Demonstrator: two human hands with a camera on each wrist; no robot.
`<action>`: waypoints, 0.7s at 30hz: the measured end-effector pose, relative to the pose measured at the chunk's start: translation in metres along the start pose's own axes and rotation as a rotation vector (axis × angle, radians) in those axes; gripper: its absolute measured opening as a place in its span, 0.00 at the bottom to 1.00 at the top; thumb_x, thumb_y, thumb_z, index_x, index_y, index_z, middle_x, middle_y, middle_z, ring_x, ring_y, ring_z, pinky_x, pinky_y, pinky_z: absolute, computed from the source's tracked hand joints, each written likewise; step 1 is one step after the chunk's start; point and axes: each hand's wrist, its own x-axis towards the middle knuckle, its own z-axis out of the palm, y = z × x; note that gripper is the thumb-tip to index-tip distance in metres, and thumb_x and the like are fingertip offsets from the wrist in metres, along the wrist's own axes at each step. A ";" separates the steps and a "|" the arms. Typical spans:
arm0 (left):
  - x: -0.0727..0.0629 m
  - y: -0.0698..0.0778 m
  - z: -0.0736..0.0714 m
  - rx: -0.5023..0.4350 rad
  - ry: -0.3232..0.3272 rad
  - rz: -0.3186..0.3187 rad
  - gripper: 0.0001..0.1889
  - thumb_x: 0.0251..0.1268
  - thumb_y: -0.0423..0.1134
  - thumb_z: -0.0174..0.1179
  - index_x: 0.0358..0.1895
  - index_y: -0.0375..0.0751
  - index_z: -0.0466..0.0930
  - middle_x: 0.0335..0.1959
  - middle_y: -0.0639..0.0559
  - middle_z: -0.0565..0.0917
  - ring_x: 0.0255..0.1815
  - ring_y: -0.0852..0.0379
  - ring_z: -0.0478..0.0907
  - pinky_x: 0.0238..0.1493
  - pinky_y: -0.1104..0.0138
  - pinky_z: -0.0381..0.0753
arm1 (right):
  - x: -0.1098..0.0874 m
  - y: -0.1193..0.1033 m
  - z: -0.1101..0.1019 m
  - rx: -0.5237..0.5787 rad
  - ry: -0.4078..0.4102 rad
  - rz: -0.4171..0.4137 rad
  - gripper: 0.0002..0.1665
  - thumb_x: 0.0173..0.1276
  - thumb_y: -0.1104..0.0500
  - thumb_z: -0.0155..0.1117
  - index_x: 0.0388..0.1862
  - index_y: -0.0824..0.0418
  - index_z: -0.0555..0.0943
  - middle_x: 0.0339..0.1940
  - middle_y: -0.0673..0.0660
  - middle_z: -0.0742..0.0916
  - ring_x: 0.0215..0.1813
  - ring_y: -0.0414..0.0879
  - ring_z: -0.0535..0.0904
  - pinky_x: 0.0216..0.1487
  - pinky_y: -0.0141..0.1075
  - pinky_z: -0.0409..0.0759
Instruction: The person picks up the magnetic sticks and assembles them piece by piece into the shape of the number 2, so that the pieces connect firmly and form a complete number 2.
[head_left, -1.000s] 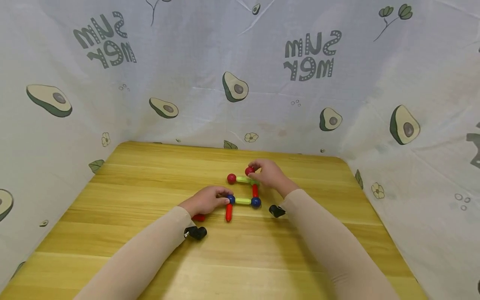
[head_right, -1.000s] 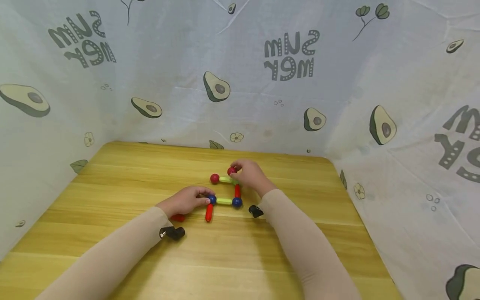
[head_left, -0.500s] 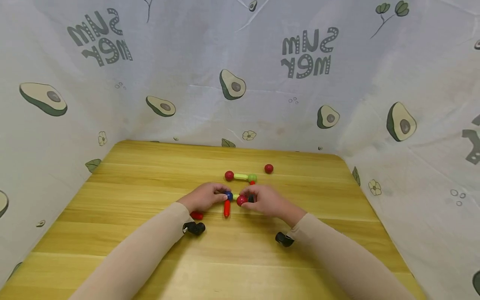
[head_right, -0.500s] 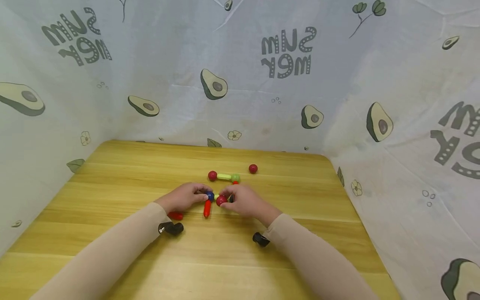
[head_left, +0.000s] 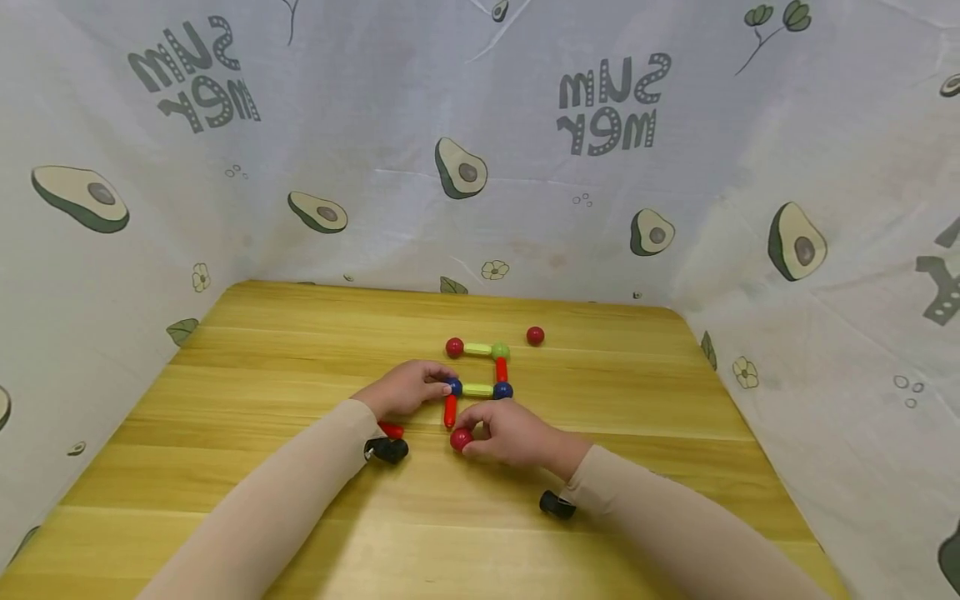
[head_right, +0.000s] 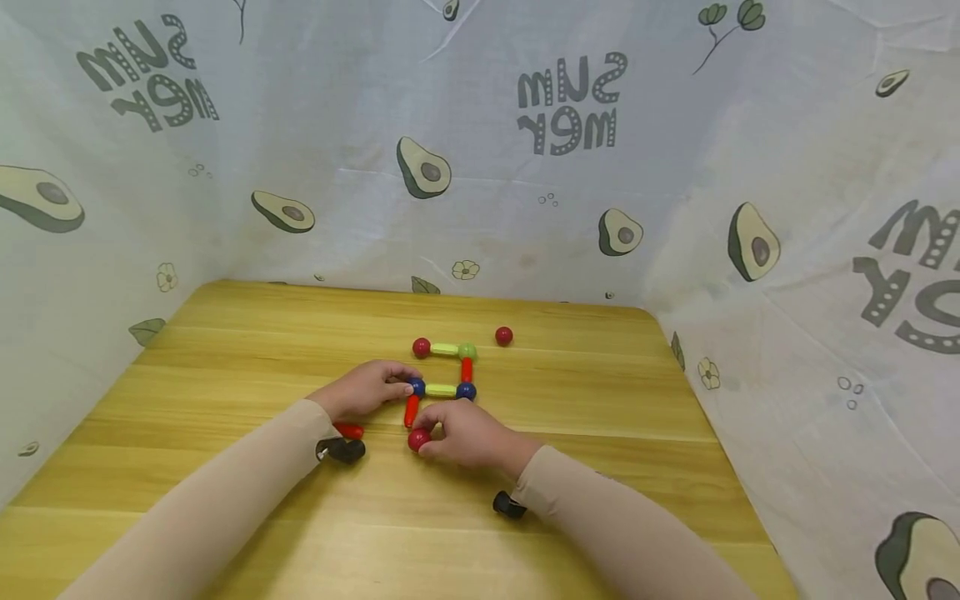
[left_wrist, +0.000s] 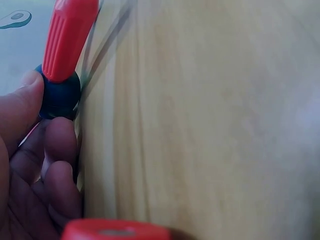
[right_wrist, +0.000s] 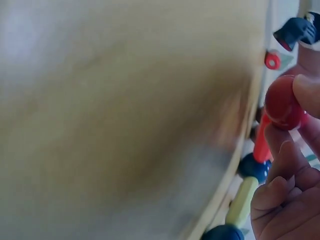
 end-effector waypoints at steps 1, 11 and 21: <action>0.000 0.000 0.000 -0.001 0.000 0.001 0.17 0.80 0.46 0.61 0.65 0.52 0.83 0.58 0.54 0.87 0.61 0.53 0.80 0.74 0.51 0.72 | 0.001 0.000 0.001 -0.013 0.002 -0.005 0.12 0.71 0.53 0.76 0.52 0.47 0.88 0.38 0.41 0.87 0.29 0.38 0.75 0.36 0.31 0.76; 0.000 0.000 -0.002 -0.006 -0.006 -0.001 0.17 0.80 0.46 0.60 0.66 0.52 0.83 0.58 0.54 0.87 0.57 0.56 0.80 0.72 0.51 0.74 | 0.007 -0.001 0.006 -0.019 0.021 -0.022 0.13 0.71 0.55 0.75 0.53 0.49 0.89 0.42 0.40 0.89 0.40 0.38 0.79 0.45 0.31 0.80; 0.000 0.001 -0.003 -0.007 -0.012 -0.009 0.17 0.80 0.46 0.61 0.66 0.52 0.83 0.57 0.55 0.87 0.53 0.56 0.79 0.68 0.54 0.76 | 0.013 0.002 0.010 -0.033 0.038 -0.060 0.13 0.70 0.55 0.76 0.51 0.48 0.88 0.39 0.38 0.87 0.40 0.39 0.79 0.46 0.30 0.80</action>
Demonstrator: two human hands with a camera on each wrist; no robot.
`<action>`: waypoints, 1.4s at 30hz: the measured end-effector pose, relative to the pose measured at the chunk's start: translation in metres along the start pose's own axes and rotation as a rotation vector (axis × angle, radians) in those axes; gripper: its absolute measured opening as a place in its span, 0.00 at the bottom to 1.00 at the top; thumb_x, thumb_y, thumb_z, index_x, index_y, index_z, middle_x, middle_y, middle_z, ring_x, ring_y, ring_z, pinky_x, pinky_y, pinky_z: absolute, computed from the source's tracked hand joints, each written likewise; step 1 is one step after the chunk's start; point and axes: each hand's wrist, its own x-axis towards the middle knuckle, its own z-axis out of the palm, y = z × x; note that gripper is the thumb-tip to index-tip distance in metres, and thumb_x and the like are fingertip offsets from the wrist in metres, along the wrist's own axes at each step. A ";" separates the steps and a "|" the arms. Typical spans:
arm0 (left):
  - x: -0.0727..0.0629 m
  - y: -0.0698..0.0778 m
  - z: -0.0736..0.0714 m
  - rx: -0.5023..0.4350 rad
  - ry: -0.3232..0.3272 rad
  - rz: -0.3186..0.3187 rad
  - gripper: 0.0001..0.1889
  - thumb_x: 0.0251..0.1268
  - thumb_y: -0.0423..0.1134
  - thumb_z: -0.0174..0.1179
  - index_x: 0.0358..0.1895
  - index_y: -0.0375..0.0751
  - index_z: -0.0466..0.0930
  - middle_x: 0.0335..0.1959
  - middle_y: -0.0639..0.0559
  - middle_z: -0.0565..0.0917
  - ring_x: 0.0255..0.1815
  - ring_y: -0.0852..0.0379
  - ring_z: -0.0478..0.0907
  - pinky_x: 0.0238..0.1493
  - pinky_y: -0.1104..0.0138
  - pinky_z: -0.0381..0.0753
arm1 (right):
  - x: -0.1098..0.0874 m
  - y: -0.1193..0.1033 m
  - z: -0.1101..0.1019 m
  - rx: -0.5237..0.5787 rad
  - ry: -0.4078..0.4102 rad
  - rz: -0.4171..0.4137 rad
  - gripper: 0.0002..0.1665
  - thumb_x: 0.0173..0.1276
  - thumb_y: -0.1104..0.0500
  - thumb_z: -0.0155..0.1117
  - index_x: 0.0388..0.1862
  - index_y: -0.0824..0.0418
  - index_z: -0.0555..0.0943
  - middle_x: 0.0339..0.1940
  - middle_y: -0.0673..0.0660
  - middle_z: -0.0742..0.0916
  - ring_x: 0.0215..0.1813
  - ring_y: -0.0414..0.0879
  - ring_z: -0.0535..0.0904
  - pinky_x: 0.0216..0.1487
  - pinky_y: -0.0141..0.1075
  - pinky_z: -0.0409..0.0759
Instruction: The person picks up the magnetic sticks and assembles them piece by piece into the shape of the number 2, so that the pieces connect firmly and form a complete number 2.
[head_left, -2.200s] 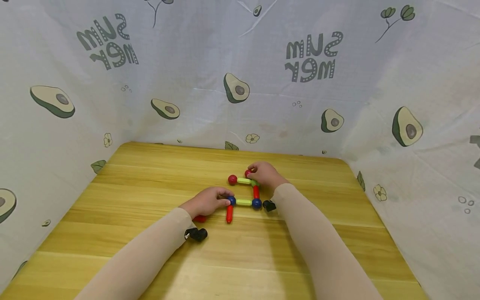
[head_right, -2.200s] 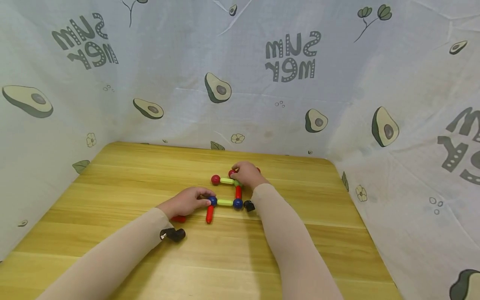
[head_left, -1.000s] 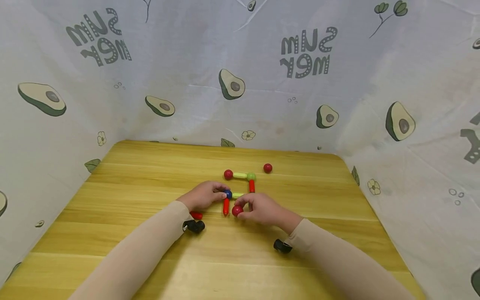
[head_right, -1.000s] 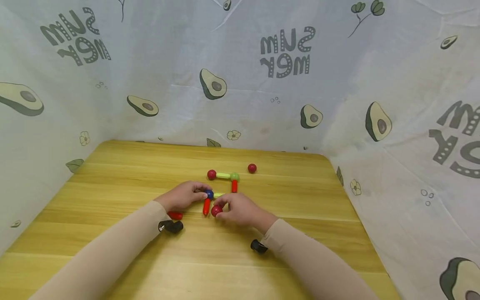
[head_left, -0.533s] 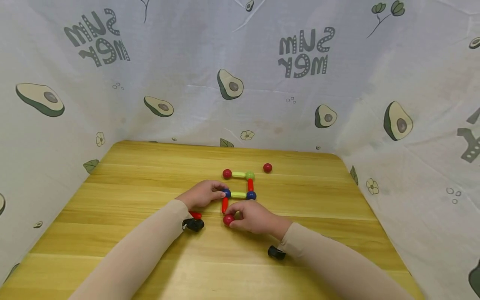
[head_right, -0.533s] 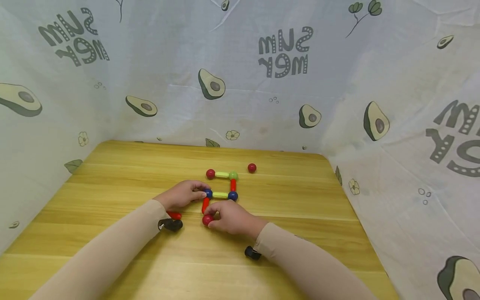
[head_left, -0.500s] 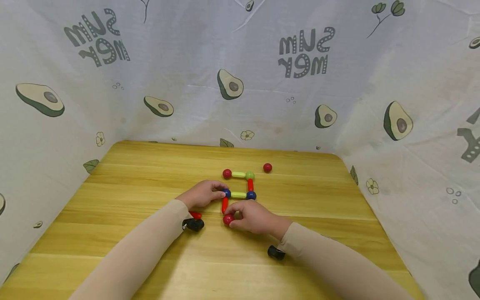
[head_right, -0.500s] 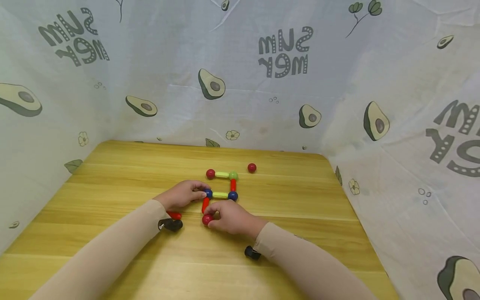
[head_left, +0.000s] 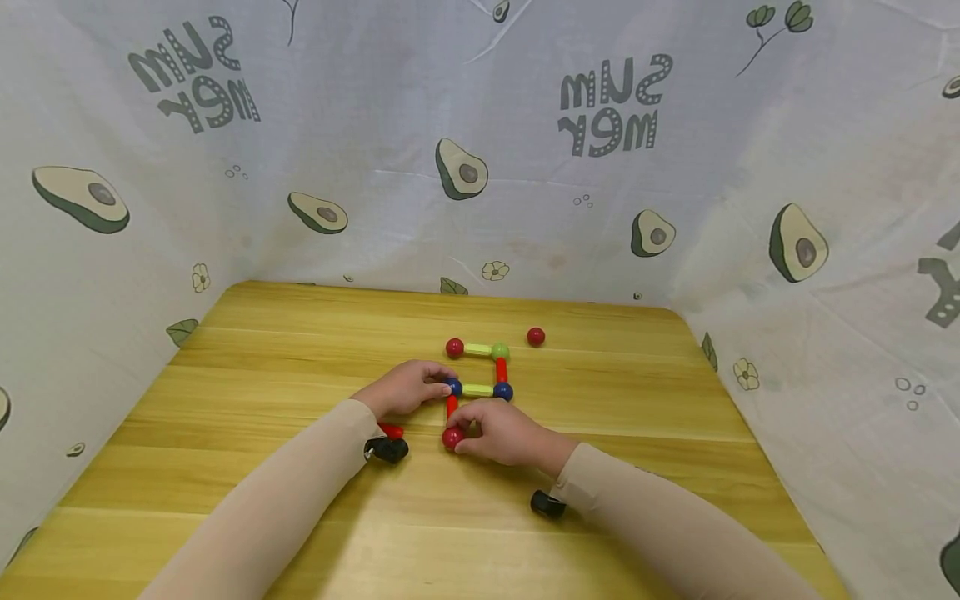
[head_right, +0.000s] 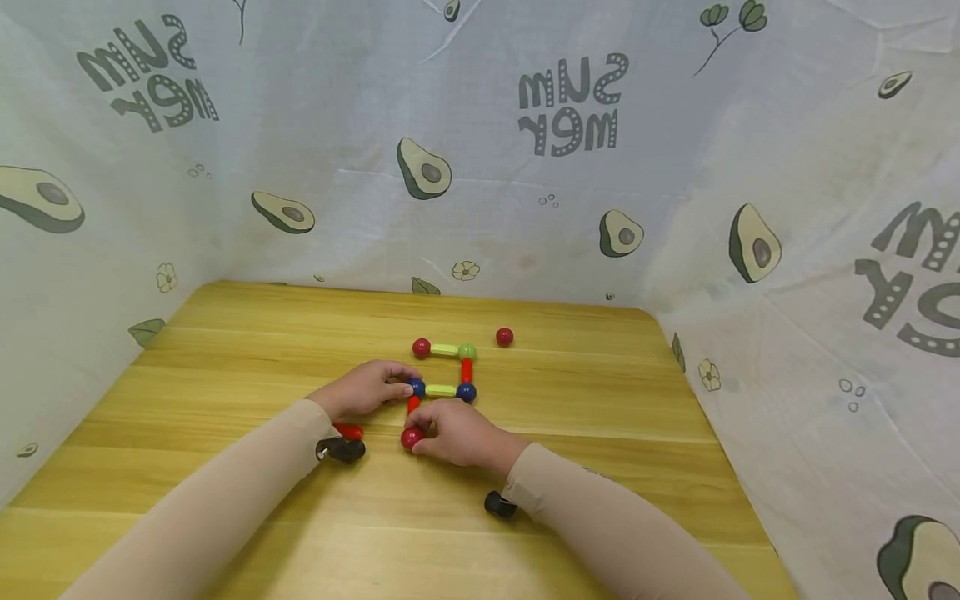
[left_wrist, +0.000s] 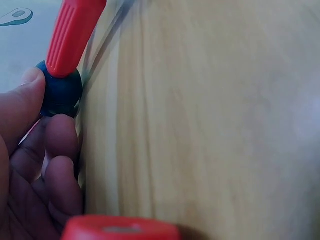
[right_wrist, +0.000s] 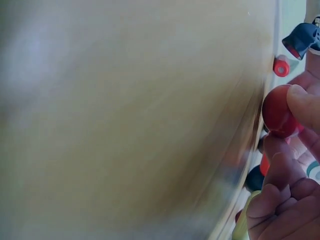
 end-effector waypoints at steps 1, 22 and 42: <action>0.000 0.000 0.000 -0.001 -0.001 0.003 0.17 0.80 0.46 0.61 0.66 0.52 0.83 0.57 0.55 0.87 0.53 0.56 0.79 0.67 0.54 0.76 | 0.000 0.000 0.000 -0.001 0.002 -0.003 0.13 0.69 0.56 0.77 0.51 0.48 0.88 0.39 0.38 0.87 0.40 0.39 0.79 0.46 0.30 0.80; 0.001 -0.001 0.002 -0.033 -0.016 -0.007 0.17 0.81 0.45 0.59 0.67 0.52 0.82 0.58 0.54 0.86 0.50 0.57 0.78 0.58 0.61 0.78 | -0.002 0.011 -0.027 -0.028 0.105 0.130 0.19 0.70 0.57 0.75 0.58 0.55 0.87 0.43 0.49 0.87 0.40 0.43 0.78 0.42 0.35 0.80; -0.001 0.000 0.001 0.000 -0.015 0.008 0.18 0.81 0.45 0.60 0.68 0.53 0.82 0.59 0.54 0.85 0.48 0.56 0.77 0.55 0.63 0.75 | 0.002 0.065 -0.055 0.056 0.092 0.313 0.23 0.69 0.56 0.76 0.63 0.49 0.86 0.53 0.53 0.86 0.49 0.48 0.80 0.57 0.44 0.83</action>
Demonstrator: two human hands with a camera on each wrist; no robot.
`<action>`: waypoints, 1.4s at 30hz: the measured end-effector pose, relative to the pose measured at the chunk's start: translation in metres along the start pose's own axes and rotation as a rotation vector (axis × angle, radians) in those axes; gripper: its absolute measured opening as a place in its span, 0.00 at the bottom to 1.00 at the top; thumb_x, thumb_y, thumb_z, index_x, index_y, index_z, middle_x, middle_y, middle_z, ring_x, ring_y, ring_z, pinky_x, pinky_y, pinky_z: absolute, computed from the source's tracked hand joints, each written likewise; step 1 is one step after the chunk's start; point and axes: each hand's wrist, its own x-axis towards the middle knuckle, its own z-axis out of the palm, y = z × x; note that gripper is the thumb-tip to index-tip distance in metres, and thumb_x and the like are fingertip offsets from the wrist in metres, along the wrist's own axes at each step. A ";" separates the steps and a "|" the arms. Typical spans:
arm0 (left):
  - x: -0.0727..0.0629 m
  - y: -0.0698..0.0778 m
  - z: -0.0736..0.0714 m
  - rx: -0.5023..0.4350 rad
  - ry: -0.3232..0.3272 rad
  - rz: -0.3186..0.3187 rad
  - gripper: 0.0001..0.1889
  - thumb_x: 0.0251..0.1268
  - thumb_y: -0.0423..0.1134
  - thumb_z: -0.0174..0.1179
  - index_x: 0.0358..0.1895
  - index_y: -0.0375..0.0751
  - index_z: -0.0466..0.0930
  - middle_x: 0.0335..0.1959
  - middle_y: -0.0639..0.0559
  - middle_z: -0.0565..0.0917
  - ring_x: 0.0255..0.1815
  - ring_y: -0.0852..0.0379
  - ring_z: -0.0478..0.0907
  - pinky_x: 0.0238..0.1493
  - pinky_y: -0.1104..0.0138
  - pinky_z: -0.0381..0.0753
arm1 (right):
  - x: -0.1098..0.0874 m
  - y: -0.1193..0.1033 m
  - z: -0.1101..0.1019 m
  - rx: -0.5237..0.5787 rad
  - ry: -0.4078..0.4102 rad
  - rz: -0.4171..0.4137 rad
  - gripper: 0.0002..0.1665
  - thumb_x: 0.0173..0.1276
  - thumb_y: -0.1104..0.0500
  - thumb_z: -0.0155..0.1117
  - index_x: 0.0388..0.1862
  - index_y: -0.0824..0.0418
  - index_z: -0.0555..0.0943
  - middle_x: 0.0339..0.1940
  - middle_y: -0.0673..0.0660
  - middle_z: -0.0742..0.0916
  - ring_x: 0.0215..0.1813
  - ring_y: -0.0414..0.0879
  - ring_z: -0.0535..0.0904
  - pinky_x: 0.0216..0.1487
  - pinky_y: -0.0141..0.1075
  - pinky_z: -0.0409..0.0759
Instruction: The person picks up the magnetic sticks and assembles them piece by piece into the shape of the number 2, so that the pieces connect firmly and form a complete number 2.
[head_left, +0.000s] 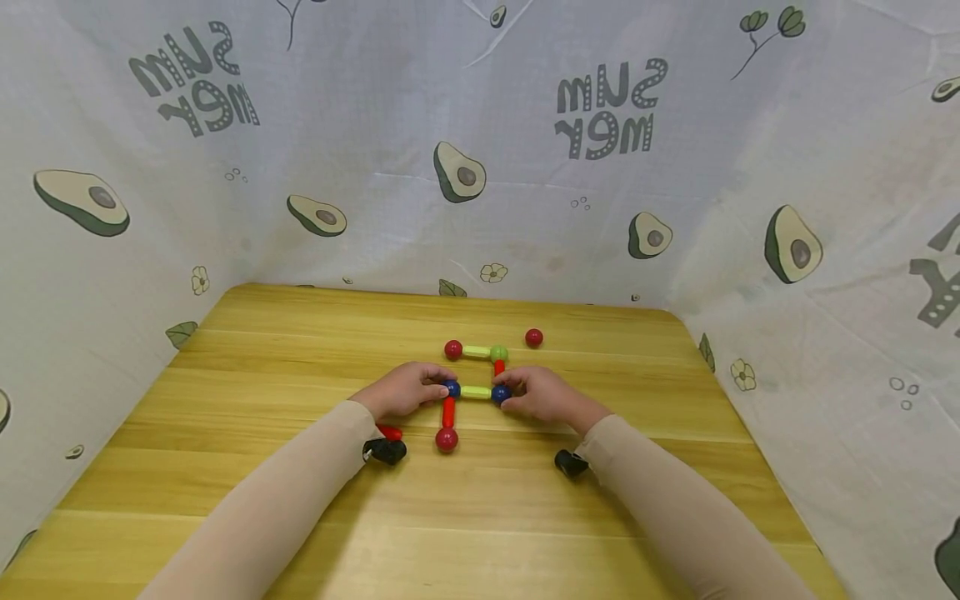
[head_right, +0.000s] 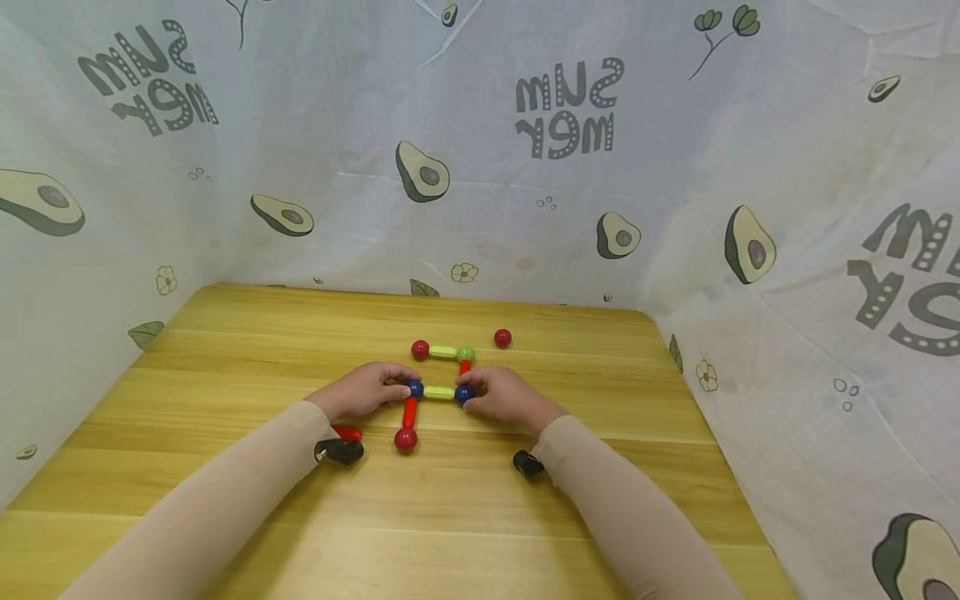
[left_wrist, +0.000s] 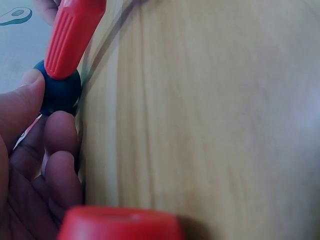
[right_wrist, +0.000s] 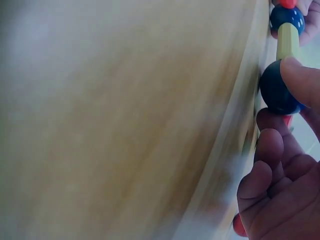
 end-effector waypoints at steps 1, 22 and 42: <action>0.000 0.000 0.000 -0.005 -0.002 -0.001 0.18 0.81 0.45 0.60 0.68 0.52 0.82 0.59 0.54 0.85 0.48 0.56 0.77 0.55 0.63 0.76 | 0.001 0.001 0.000 0.002 -0.004 0.000 0.23 0.70 0.56 0.76 0.63 0.49 0.86 0.52 0.53 0.86 0.49 0.48 0.80 0.58 0.44 0.83; -0.002 -0.004 -0.005 0.042 0.001 0.001 0.21 0.81 0.46 0.59 0.72 0.53 0.78 0.64 0.52 0.84 0.55 0.54 0.80 0.62 0.57 0.78 | 0.004 0.000 -0.001 -0.008 -0.013 0.002 0.22 0.70 0.55 0.76 0.62 0.49 0.87 0.52 0.53 0.86 0.49 0.49 0.79 0.58 0.44 0.81; -0.081 -0.028 -0.034 0.146 0.008 -0.046 0.21 0.67 0.49 0.74 0.60 0.51 0.86 0.50 0.59 0.86 0.48 0.58 0.78 0.57 0.57 0.79 | 0.024 0.000 -0.005 -0.007 0.001 0.026 0.23 0.70 0.55 0.76 0.63 0.49 0.86 0.55 0.53 0.86 0.51 0.50 0.79 0.60 0.45 0.81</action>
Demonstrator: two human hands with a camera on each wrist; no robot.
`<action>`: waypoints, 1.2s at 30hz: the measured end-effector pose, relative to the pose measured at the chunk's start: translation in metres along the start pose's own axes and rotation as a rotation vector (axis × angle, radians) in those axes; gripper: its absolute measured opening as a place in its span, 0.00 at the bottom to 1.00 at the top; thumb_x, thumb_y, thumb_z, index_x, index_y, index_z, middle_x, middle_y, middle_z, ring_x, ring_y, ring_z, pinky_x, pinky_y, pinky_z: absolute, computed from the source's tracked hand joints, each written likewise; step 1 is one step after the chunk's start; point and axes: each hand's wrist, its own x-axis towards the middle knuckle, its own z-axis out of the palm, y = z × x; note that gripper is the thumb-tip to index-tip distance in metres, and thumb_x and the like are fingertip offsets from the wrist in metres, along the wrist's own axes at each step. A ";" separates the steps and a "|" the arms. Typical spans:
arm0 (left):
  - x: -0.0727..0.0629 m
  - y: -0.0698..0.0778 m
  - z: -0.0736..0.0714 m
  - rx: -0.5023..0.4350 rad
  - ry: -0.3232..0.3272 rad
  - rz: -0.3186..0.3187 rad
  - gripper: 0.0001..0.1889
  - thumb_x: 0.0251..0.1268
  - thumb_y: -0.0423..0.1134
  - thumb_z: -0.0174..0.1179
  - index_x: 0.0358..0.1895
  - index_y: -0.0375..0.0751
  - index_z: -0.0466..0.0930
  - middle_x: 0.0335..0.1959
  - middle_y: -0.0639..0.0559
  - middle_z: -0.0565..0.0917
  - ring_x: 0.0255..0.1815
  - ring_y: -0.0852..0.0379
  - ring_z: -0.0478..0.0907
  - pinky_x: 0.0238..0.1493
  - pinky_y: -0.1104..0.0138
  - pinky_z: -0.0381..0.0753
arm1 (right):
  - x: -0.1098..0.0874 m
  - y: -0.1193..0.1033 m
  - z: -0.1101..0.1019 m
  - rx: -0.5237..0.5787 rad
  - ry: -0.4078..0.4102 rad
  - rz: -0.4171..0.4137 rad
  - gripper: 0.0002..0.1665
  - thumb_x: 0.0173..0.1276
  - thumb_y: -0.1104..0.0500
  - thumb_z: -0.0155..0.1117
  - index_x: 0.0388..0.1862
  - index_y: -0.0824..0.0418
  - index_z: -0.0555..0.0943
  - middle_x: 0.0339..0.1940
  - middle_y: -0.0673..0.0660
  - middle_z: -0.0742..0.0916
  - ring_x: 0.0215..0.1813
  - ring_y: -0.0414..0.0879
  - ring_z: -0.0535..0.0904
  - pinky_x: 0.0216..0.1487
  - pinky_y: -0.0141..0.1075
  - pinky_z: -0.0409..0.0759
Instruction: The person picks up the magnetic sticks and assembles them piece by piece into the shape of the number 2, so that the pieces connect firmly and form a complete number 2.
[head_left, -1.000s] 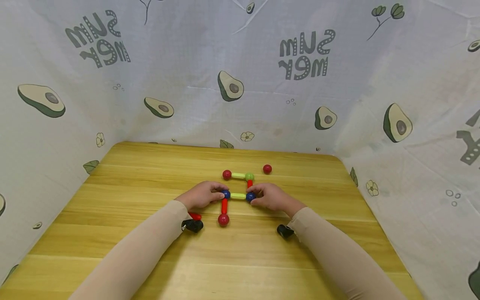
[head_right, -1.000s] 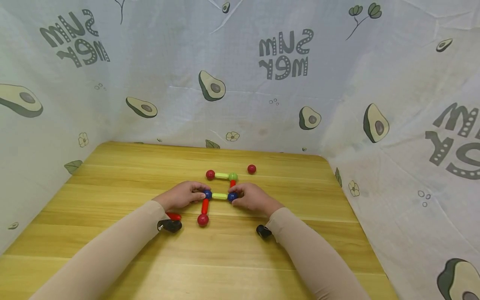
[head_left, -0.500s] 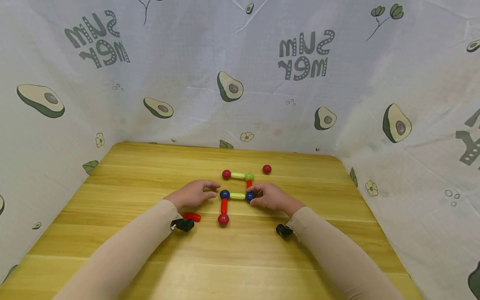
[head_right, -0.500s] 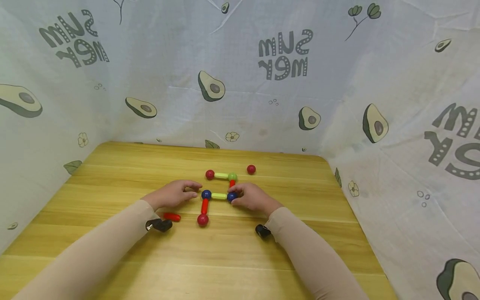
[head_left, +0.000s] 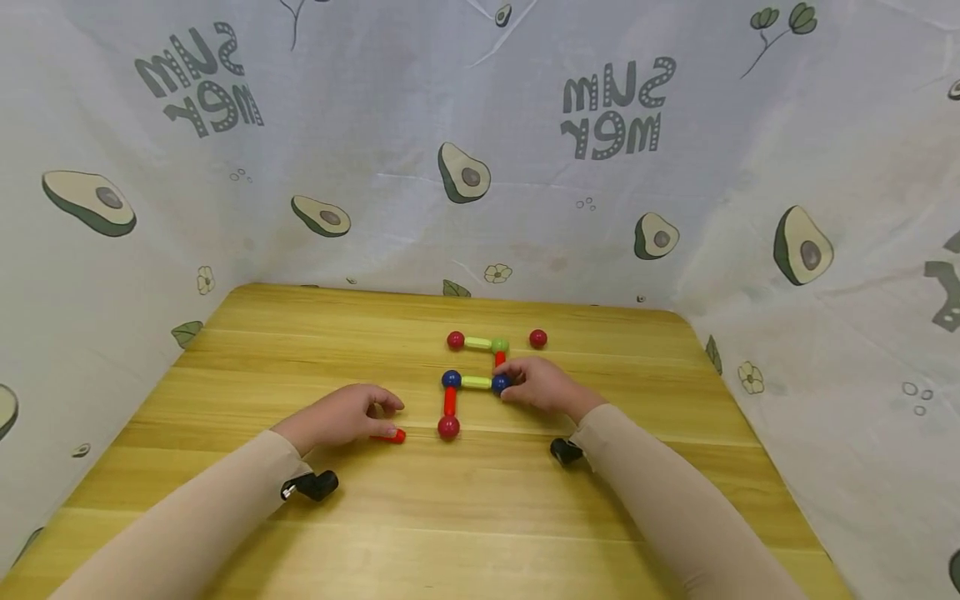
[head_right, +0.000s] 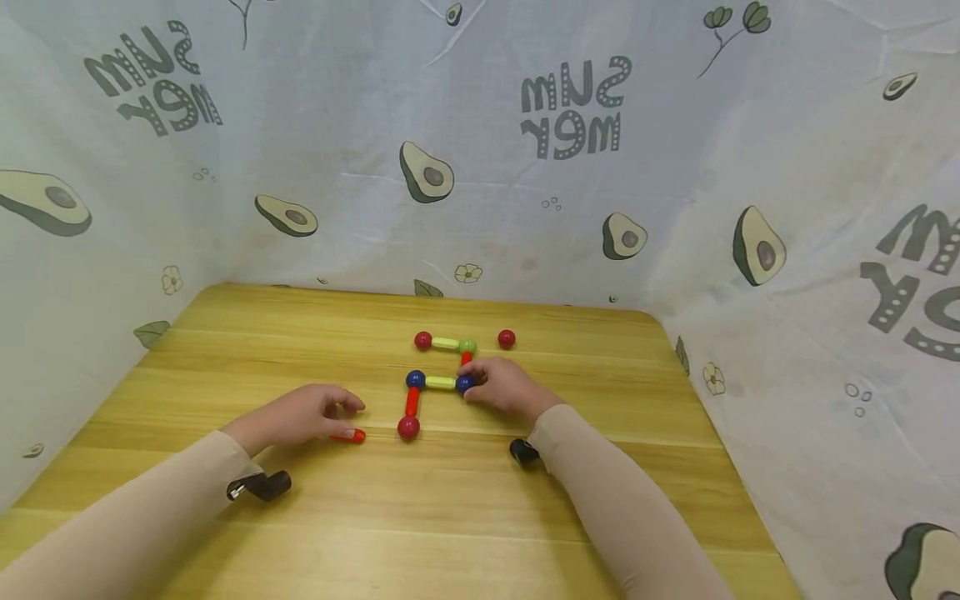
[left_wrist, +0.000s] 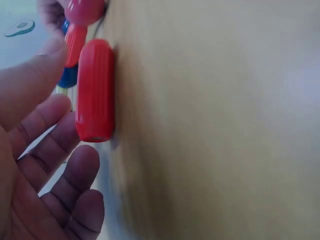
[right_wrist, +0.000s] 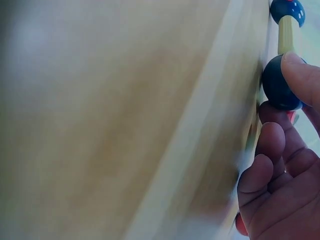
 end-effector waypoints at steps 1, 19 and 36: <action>-0.003 0.000 0.001 0.006 0.003 -0.002 0.21 0.66 0.49 0.74 0.60 0.51 0.86 0.50 0.59 0.86 0.47 0.58 0.78 0.56 0.57 0.79 | 0.001 0.000 -0.001 -0.002 0.004 -0.005 0.23 0.70 0.55 0.76 0.63 0.50 0.86 0.55 0.53 0.87 0.51 0.50 0.79 0.61 0.45 0.81; -0.019 -0.004 0.018 0.126 0.096 0.026 0.11 0.68 0.41 0.72 0.51 0.54 0.89 0.48 0.61 0.86 0.48 0.60 0.79 0.60 0.55 0.80 | 0.011 0.003 -0.005 0.055 0.000 -0.026 0.24 0.70 0.55 0.76 0.64 0.52 0.85 0.58 0.56 0.86 0.56 0.51 0.81 0.66 0.49 0.80; -0.020 -0.004 0.017 0.125 0.103 0.035 0.09 0.69 0.38 0.71 0.49 0.52 0.90 0.47 0.59 0.86 0.48 0.59 0.79 0.59 0.56 0.80 | 0.011 0.005 -0.004 0.079 -0.002 -0.037 0.24 0.71 0.57 0.75 0.65 0.53 0.85 0.59 0.58 0.86 0.59 0.52 0.81 0.70 0.50 0.78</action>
